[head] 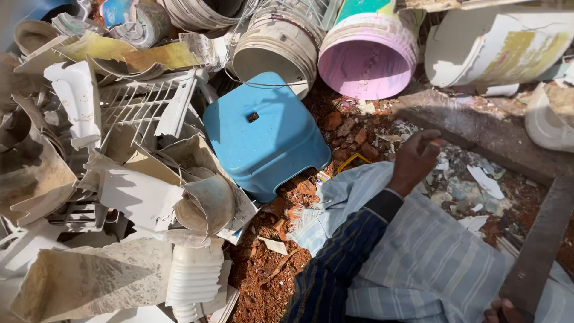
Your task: The person sits on the ground among a pile of old plastic buckets and cuts them into pieces using a long knife, working one bucket at a time on their lap. They pick up a bucket, hold it steady, saw through the plastic, and toss the cut pieces onto a growing pile of plastic scraps.
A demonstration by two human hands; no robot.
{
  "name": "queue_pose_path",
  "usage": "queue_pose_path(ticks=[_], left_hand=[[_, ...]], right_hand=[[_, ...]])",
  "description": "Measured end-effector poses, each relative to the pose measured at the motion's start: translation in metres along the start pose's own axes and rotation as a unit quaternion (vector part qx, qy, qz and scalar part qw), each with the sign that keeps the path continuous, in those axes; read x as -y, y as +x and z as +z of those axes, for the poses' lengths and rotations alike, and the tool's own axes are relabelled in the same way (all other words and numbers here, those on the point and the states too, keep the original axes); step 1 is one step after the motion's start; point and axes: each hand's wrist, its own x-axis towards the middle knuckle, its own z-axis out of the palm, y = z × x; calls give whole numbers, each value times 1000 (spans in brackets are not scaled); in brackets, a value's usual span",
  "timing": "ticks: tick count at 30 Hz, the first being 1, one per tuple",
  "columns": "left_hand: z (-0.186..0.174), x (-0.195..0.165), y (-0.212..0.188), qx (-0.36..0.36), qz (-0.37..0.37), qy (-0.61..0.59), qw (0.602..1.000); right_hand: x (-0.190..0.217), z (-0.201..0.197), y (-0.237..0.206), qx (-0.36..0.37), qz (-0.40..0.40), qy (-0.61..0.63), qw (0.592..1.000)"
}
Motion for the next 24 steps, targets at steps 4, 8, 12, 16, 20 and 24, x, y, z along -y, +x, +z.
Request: queue_pose_path(ticks=[4, 8, 12, 16, 20, 24], left_hand=[[92, 88, -6, 116, -14, 158, 980], [176, 134, 3, 161, 63, 376, 910], [243, 146, 51, 225, 146, 460, 846], [266, 143, 98, 241, 189, 562, 768], [272, 147, 104, 244, 291, 561, 736], [254, 156, 67, 324, 296, 543, 716]], right_hand=[[-11, -27, -32, 10, -15, 46, 999], [-23, -30, -49, 13, -18, 96, 995], [-35, -30, -46, 58, -12, 132, 989], [-50, -41, -43, 86, 29, 172, 981], [-57, -47, -39, 111, 43, 209, 971], [-49, -37, -36, 84, 63, 225, 969]])
